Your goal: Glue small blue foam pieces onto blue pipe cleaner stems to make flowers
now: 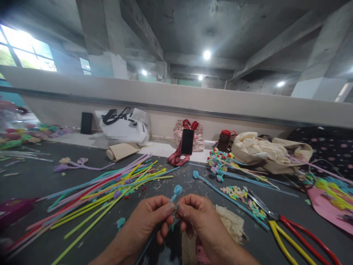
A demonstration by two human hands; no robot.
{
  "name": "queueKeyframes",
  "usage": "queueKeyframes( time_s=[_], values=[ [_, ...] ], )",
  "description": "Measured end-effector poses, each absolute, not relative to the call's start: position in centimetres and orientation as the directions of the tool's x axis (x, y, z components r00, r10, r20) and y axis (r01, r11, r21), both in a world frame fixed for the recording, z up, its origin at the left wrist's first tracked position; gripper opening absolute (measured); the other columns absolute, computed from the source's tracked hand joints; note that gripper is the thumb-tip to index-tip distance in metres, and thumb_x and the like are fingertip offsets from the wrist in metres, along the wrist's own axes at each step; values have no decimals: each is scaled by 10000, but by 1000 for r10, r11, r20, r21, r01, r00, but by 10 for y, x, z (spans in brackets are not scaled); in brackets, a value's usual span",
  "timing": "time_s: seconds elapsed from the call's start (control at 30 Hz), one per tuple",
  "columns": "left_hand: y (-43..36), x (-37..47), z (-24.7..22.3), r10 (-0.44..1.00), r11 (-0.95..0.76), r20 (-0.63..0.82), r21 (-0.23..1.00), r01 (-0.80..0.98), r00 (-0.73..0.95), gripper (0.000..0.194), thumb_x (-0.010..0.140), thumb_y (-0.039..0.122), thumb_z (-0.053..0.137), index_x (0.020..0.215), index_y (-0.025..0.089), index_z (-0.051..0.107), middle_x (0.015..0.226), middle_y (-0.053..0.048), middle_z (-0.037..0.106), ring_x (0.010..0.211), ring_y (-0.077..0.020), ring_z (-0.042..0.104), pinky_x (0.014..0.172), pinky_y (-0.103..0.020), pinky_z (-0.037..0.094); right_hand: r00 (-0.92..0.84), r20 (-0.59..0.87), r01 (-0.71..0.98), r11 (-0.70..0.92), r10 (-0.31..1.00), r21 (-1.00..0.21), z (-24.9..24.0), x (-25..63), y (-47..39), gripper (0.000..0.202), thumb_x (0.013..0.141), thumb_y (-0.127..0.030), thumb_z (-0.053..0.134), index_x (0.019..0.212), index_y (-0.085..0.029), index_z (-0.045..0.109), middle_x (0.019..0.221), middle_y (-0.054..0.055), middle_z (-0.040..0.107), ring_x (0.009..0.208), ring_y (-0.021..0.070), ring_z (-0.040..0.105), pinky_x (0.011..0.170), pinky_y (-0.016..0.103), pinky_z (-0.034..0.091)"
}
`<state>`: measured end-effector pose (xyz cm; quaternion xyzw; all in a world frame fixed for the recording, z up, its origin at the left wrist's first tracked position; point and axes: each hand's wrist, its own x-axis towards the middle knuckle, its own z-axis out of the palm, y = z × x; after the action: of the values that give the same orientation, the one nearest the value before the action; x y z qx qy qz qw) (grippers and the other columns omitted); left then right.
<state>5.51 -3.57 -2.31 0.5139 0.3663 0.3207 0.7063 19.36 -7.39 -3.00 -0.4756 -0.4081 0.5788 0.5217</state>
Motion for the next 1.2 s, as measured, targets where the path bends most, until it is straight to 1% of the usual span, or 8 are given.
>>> queueKeyframes(
  time_s=[0.27,0.43,0.53,0.63,0.77,0.87,0.93,1.2],
  values=[
    [-37,55,-27,771,357,-212,925,-131,600,254,648,374,610,610,141,515,460,50,522,306,-35,399,301,-143,322,-190,-176,-385,-239,966,-892,-33,199,-72,246,637,-317,697,604,-119,556,448,-46,521,310,7,350,317,129,203],
    [-35,55,-29,720,454,-264,878,-149,642,206,659,316,600,600,125,548,432,49,501,289,-23,366,299,-134,302,-216,-180,-355,-249,960,-901,-30,200,-72,252,651,-334,676,615,-107,574,461,-34,541,303,11,371,305,127,219],
    [-33,53,-29,710,493,-300,858,-145,638,195,678,285,574,575,123,542,387,54,458,276,-17,335,297,-123,281,-129,-172,-250,-200,977,-947,-24,203,-73,228,708,-338,624,655,-121,577,455,-44,535,301,19,382,300,124,229],
    [-33,52,-27,714,503,-335,857,-117,615,247,715,302,533,537,132,510,346,62,409,266,-16,313,293,-115,263,13,-111,-134,-108,994,-985,-20,209,-73,218,706,-334,626,635,-142,552,456,-63,504,340,32,417,336,130,274],
    [-33,52,-26,718,496,-326,859,-124,615,243,730,288,515,543,134,504,360,58,421,271,-18,321,293,-116,267,141,68,168,44,988,-985,-16,213,-76,114,708,-275,618,691,-169,580,472,-75,475,386,49,414,371,153,293],
    [-35,53,-27,705,513,-331,849,-129,627,226,726,259,519,539,132,508,367,59,422,277,-18,331,293,-113,266,61,255,408,209,965,-889,-15,211,-81,56,734,-224,592,767,-188,620,613,-36,540,523,89,488,483,193,369],
    [-36,53,-28,692,530,-341,838,-127,637,215,715,255,536,540,131,513,374,57,433,280,-17,335,291,-110,262,-22,333,519,295,943,-802,-14,209,-83,63,752,-216,575,745,-186,630,674,-10,562,591,113,516,535,216,383],
    [-34,52,-27,626,579,-357,808,-108,693,217,708,237,540,523,126,516,351,53,426,265,-16,331,292,-112,263,-121,424,672,389,897,-631,-16,206,-84,97,793,-179,518,739,-194,598,675,-4,562,620,124,523,567,223,386]
  ],
)
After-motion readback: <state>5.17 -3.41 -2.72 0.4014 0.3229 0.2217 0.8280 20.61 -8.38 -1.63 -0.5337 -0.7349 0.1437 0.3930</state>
